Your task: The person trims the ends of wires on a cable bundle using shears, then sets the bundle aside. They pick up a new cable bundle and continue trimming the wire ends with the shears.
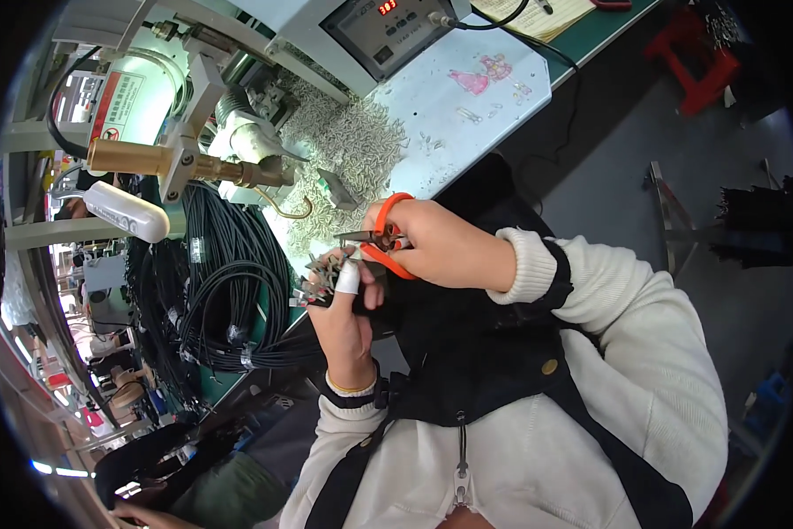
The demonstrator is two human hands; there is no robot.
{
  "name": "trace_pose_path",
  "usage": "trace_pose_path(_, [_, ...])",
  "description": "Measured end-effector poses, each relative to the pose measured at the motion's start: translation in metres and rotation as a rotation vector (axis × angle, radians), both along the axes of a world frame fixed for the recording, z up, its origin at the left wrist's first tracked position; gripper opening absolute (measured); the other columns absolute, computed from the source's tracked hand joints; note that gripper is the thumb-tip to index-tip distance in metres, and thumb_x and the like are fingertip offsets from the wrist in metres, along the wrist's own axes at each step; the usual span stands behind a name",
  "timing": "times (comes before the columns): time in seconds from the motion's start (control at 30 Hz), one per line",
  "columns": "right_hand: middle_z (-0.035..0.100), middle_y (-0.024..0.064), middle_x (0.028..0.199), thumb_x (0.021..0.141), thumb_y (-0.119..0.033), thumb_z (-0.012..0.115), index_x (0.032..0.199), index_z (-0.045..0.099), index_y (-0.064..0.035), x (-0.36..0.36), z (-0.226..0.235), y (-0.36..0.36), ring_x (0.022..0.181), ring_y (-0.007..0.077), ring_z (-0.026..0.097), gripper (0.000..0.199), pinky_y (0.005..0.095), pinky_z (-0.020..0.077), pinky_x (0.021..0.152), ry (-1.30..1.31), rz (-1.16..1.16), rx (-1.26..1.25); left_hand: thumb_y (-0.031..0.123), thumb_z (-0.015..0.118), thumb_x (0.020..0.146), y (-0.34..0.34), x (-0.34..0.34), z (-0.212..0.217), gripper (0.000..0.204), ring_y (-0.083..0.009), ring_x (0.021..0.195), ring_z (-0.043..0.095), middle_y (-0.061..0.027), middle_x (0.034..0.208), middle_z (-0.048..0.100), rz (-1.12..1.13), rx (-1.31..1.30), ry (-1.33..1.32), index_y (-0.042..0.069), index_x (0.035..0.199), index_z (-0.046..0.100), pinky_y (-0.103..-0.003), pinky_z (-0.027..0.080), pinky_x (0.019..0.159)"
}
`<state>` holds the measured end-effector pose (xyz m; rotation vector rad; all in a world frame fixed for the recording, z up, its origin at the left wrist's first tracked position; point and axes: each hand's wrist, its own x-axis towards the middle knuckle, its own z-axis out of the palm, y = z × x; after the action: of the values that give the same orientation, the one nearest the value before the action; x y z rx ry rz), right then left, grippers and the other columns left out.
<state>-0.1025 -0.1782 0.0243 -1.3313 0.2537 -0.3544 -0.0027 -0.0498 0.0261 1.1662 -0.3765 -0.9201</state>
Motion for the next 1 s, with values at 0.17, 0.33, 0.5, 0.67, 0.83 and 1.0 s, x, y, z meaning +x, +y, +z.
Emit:
trace_pose_path(0.17, [0.052,0.0010,0.069,0.081,-0.009,0.056,0.085,0.052,-0.0013,0.002,-0.003,-0.003,0.062,0.0048,0.045,0.009,0.0199,0.0365,0.056,0.022,-0.042,0.021,-0.003,0.055,0.077,0.007,0.002,-0.010,0.020,-0.0105,0.051,0.044,-0.0058,0.071,0.054,0.007,0.212,-0.360,-0.002,0.096,0.050,-0.022,0.035,0.047])
trace_pose_path(0.33, [0.056,0.0024,0.069,0.079,-0.009,0.059,0.086,0.056,-0.0036,0.003,-0.011,0.004,0.058,0.0053,0.050,0.009,0.0190,0.0342,0.051,-0.043,-0.156,-0.210,-0.006,0.057,0.074,0.007,0.008,-0.004,0.015,-0.0097,0.055,0.045,-0.0039,0.074,0.053,-0.015,0.001,0.173,-0.002,0.088,0.053,-0.020,0.036,0.050])
trace_pose_path(0.5, [0.059,0.0053,0.070,0.078,-0.007,0.059,0.088,0.057,-0.0026,-0.003,-0.010,0.002,0.059,0.0067,0.055,0.011,0.0191,0.0350,0.049,-0.306,-0.350,-1.066,-0.009,0.060,0.070,0.007,0.001,-0.008,0.015,-0.0084,0.061,0.048,-0.0037,0.074,0.053,0.144,0.029,-0.157,-0.002,0.082,0.053,-0.019,0.037,0.057])
trace_pose_path(0.67, [0.060,0.0059,0.070,0.076,-0.007,0.061,0.088,0.057,-0.0034,-0.001,-0.015,0.008,0.059,0.0121,0.058,0.012,0.0210,0.0384,0.049,-0.249,-0.262,-0.749,-0.011,0.060,0.070,0.005,-0.005,-0.007,0.017,-0.0074,0.064,0.049,-0.0030,0.074,0.054,0.162,0.068,-0.673,-0.002,0.083,0.054,-0.018,0.037,0.060])
trace_pose_path(0.83, [0.060,0.0055,0.071,0.075,-0.007,0.062,0.084,0.056,-0.0041,0.003,-0.007,0.010,0.056,0.0162,0.058,0.011,0.0236,0.0408,0.049,0.035,-0.052,0.176,-0.009,0.061,0.070,0.000,-0.015,-0.002,0.015,-0.0061,0.065,0.049,-0.0021,0.074,0.055,0.270,0.133,-0.460,-0.001,0.082,0.056,-0.018,0.037,0.060])
trace_pose_path(1.0, [0.058,0.0065,0.071,0.080,-0.007,0.056,0.082,0.052,0.0004,0.000,-0.012,0.016,0.057,0.0130,0.057,0.009,0.0241,0.0431,0.050,-0.042,-0.311,-0.736,-0.008,0.062,0.069,0.001,-0.014,-0.005,0.016,-0.0058,0.066,0.049,-0.0020,0.075,0.056,0.234,0.218,-0.523,0.001,0.082,0.057,-0.018,0.039,0.062])
